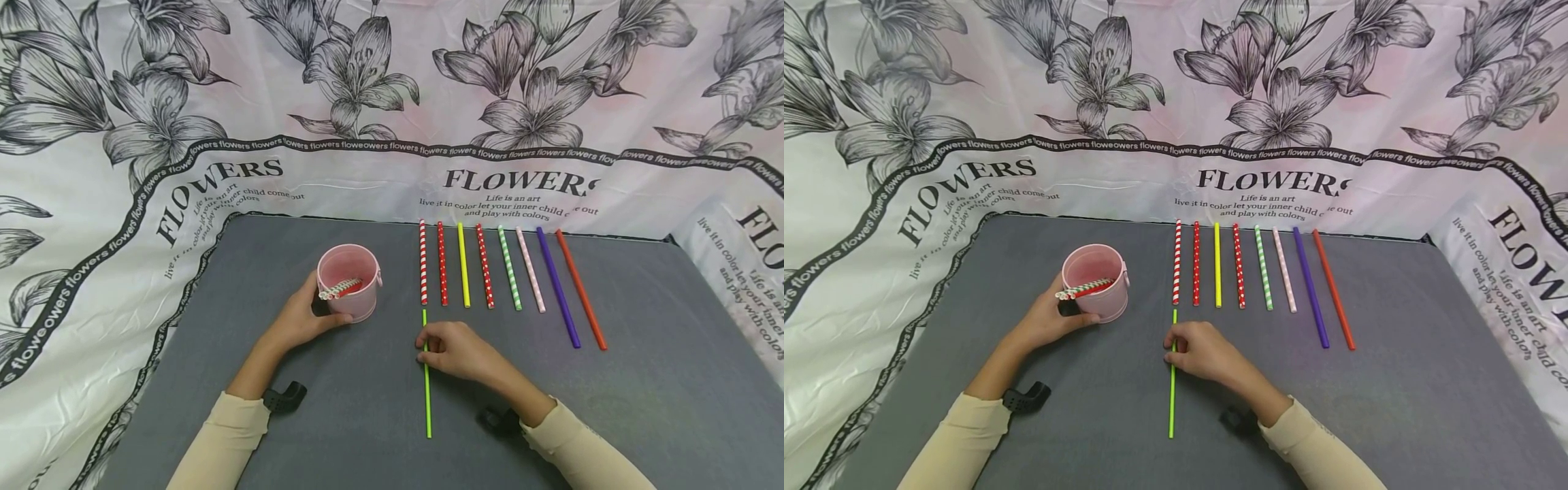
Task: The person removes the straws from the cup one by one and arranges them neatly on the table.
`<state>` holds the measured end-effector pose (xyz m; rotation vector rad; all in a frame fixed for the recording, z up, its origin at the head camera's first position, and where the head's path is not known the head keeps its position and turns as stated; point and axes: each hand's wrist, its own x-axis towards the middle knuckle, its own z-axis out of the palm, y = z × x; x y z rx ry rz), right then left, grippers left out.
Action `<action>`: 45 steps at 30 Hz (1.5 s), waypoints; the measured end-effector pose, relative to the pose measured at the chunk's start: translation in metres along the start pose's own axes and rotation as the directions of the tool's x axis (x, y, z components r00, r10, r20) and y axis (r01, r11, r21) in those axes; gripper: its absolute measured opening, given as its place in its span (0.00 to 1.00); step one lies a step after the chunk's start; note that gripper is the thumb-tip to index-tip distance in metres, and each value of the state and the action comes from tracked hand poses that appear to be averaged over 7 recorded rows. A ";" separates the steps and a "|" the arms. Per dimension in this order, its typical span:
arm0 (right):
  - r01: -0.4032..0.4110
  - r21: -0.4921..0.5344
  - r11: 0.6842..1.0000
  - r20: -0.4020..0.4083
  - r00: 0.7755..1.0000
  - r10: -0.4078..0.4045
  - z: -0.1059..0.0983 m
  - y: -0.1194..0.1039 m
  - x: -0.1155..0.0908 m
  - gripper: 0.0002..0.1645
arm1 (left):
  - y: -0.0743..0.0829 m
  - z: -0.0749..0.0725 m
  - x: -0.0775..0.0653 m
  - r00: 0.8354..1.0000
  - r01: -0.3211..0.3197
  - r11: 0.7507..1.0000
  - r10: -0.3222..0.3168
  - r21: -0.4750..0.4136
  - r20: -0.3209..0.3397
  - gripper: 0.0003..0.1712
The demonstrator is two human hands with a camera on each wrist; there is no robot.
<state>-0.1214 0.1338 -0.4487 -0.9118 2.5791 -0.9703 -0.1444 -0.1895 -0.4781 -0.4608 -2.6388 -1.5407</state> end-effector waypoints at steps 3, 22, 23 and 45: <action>0.001 -0.008 1.000 -0.016 1.000 -0.001 -0.002 -0.001 0.001 0.06 | 0.000 -0.001 0.000 1.000 0.003 1.000 -0.003 -0.002 0.002 0.57; 0.260 -0.065 0.964 -0.239 0.933 -0.268 -0.022 -0.040 0.033 0.06 | 0.000 0.000 -0.001 1.000 0.008 1.000 -0.008 0.009 -0.002 0.58; 0.300 -0.074 0.951 -0.259 0.915 -0.309 -0.022 -0.043 0.036 0.06 | 0.000 0.000 -0.001 1.000 0.007 1.000 -0.007 0.009 -0.003 0.59; 0.545 -0.244 0.802 -0.154 0.795 -0.587 -0.012 -0.072 0.092 0.17 | 0.000 0.000 0.000 0.999 -0.040 0.999 0.040 0.007 -0.012 0.59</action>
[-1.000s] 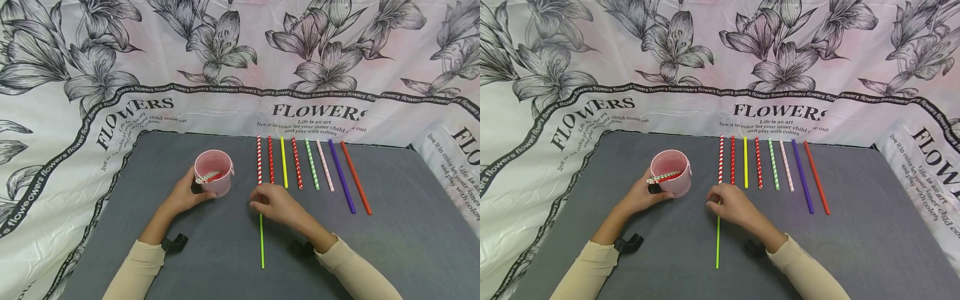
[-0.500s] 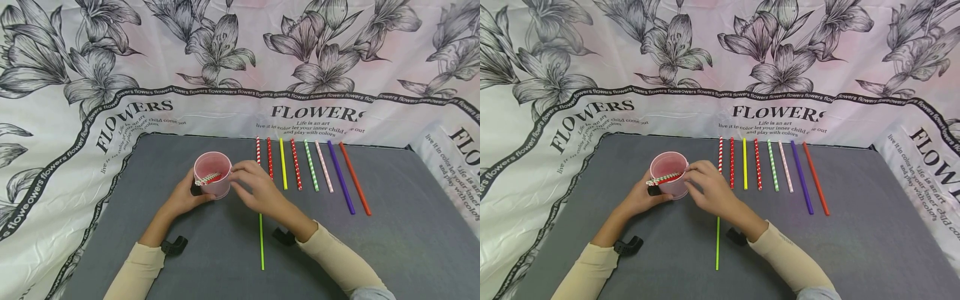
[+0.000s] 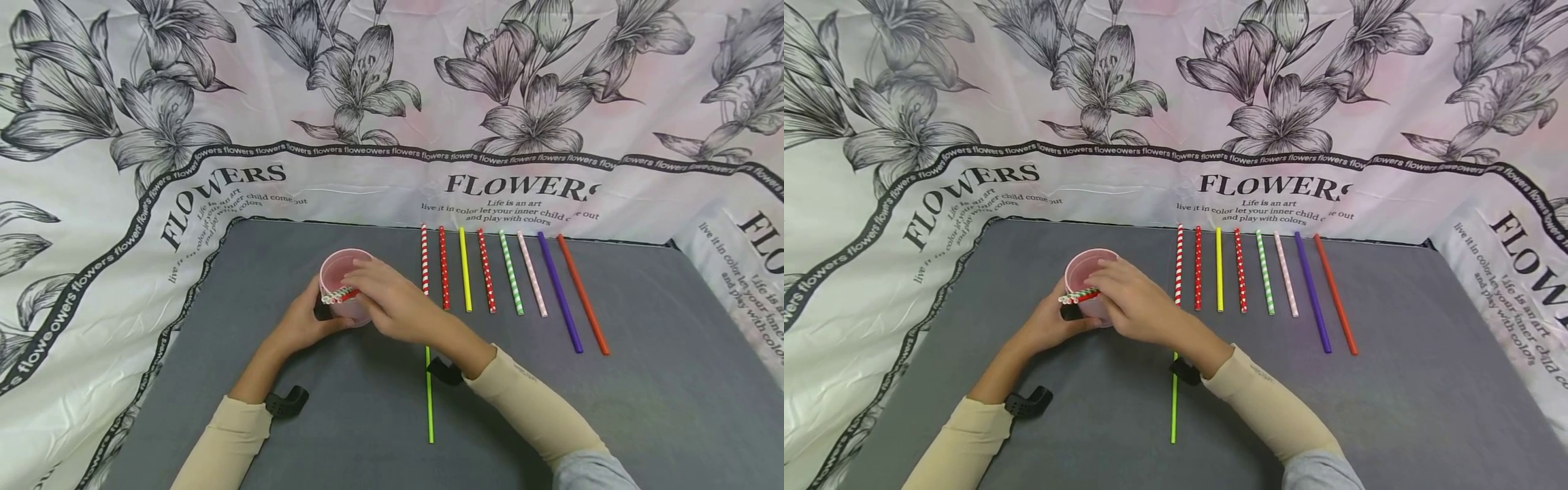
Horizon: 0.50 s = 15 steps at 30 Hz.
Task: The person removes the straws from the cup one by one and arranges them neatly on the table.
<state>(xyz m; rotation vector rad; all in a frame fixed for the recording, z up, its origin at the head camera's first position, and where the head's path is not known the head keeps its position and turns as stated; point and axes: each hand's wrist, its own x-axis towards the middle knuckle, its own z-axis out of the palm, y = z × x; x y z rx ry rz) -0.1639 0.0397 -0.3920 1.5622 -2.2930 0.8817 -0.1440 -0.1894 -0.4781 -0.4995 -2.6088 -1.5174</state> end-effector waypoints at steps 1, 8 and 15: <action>-0.004 -0.007 1.000 0.011 1.000 0.004 0.001 0.000 0.000 0.17 | 0.000 0.000 0.000 1.000 0.004 1.000 -0.004 0.000 0.001 0.59; -0.018 -0.043 0.999 0.053 0.998 0.020 0.005 0.002 0.002 0.15 | 0.000 0.000 0.000 1.000 0.016 1.000 -0.017 0.011 0.007 0.60; 0.003 -0.055 0.998 0.012 1.000 -0.003 0.008 0.003 0.002 0.14 | 0.000 0.000 0.000 1.000 0.021 0.999 -0.021 0.026 0.001 0.59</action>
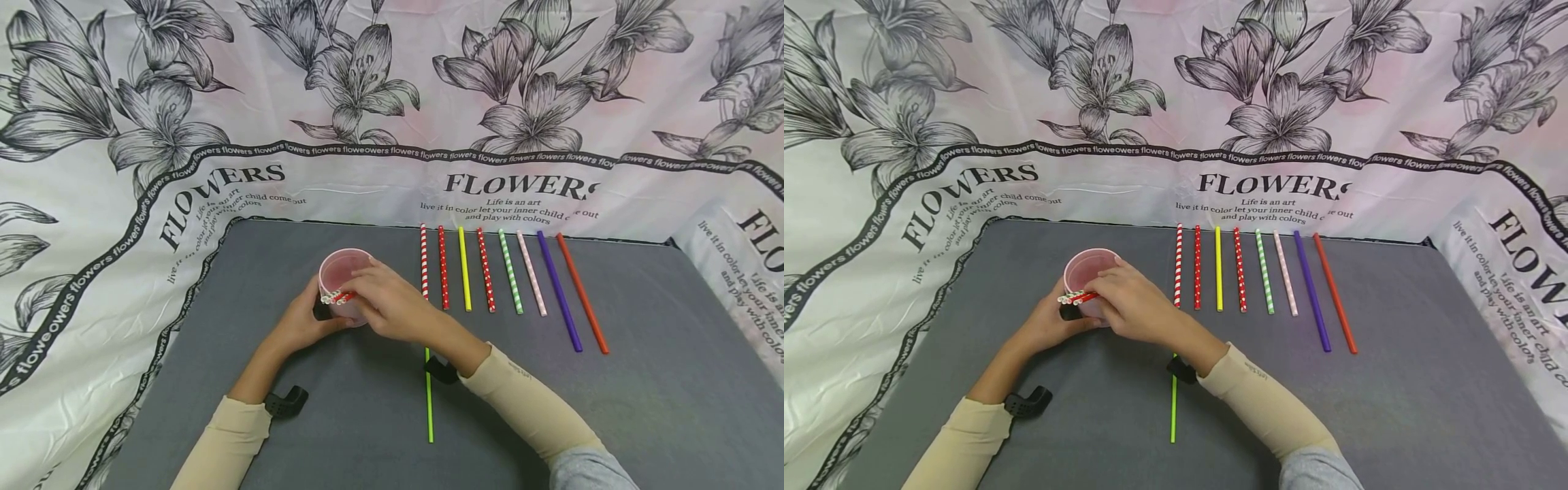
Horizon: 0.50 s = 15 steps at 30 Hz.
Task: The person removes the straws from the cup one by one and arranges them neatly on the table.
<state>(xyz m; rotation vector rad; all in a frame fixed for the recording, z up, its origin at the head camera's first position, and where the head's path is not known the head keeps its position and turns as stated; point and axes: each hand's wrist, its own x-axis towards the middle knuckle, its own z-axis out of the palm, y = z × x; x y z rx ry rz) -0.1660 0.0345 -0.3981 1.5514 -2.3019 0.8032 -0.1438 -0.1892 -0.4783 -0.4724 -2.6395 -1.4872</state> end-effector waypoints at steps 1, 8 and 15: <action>0.002 -0.006 1.000 -0.010 1.000 -0.002 0.001 0.000 0.000 0.14 | 0.000 0.000 0.000 1.000 0.003 1.000 -0.003 0.002 -0.001 0.59; -0.018 0.002 1.000 -0.079 0.997 0.018 0.002 -0.001 -0.004 0.15 | 0.000 0.000 0.000 1.000 0.002 1.000 -0.002 -0.006 -0.005 0.58; -0.022 0.024 0.999 -0.142 0.990 0.026 -0.003 -0.002 -0.005 0.15 | 0.000 0.000 0.000 1.000 -0.012 0.999 0.012 -0.029 -0.007 0.58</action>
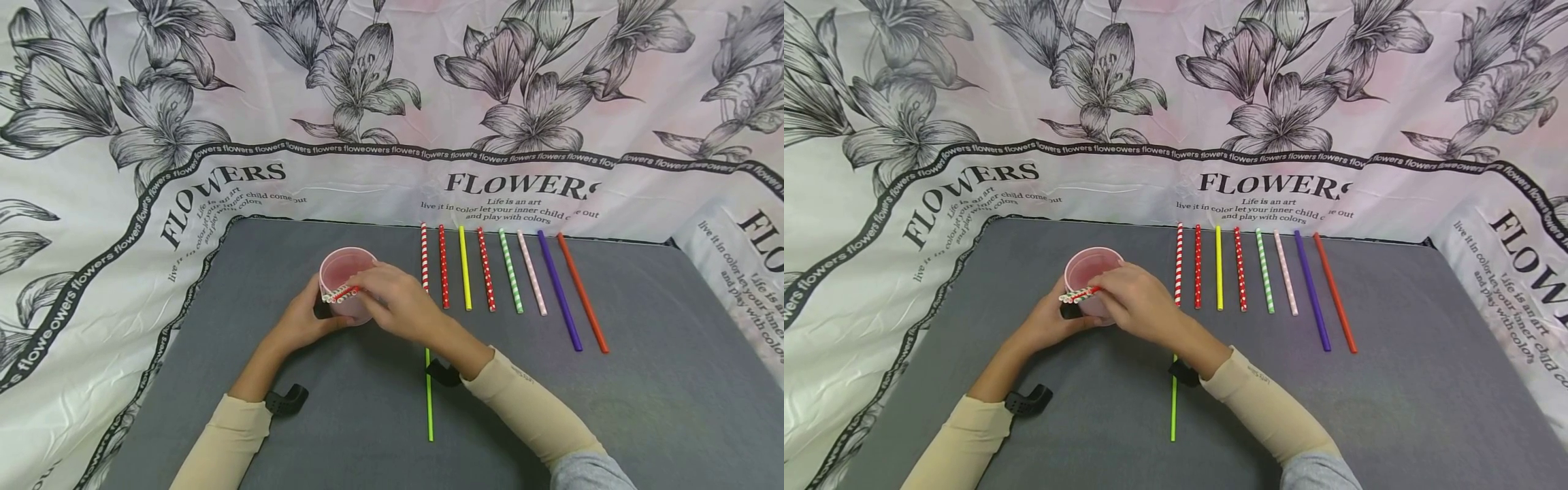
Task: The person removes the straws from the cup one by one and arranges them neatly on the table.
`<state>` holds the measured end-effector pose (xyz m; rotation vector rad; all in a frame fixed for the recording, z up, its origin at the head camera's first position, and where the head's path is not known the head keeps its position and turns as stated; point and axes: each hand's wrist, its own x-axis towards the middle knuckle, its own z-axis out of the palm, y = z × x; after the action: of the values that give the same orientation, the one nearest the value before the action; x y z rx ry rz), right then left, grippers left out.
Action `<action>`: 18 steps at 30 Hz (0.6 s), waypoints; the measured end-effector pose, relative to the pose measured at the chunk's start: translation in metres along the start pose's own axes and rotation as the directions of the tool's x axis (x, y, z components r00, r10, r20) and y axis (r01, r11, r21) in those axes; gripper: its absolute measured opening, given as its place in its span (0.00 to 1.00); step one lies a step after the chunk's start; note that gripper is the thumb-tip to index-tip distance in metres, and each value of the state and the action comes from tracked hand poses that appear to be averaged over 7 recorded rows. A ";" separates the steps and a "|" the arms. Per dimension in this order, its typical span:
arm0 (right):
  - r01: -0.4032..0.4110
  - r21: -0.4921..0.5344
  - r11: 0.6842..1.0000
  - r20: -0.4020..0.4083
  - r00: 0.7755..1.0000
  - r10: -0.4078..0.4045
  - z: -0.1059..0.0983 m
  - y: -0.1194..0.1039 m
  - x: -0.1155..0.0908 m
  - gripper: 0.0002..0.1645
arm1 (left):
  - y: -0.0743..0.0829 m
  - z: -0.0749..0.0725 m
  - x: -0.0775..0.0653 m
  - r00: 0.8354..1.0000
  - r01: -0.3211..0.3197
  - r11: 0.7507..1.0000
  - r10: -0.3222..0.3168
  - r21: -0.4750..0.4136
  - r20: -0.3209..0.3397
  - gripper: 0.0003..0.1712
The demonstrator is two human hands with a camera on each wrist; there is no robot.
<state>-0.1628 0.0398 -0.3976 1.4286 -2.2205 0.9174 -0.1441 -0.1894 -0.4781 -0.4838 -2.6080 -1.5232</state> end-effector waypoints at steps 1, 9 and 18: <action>0.001 0.003 1.000 -0.014 1.000 -0.001 -0.001 0.000 0.000 0.15 | 0.000 0.000 0.000 1.000 -0.001 1.000 0.001 -0.002 0.000 0.57; -0.019 0.091 0.996 -0.127 0.991 0.031 -0.008 -0.004 0.000 0.13 | 0.000 0.001 0.000 1.000 0.005 1.000 -0.005 0.000 -0.002 0.57; -0.054 0.186 0.981 -0.243 0.965 0.100 -0.018 -0.008 -0.003 0.15 | 0.000 0.001 0.000 1.000 -0.004 1.000 0.004 -0.007 0.001 0.58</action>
<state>-0.1556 0.0512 -0.3837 1.2246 -2.0598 1.2757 -0.1437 -0.1887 -0.4787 -0.4907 -2.6014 -1.5317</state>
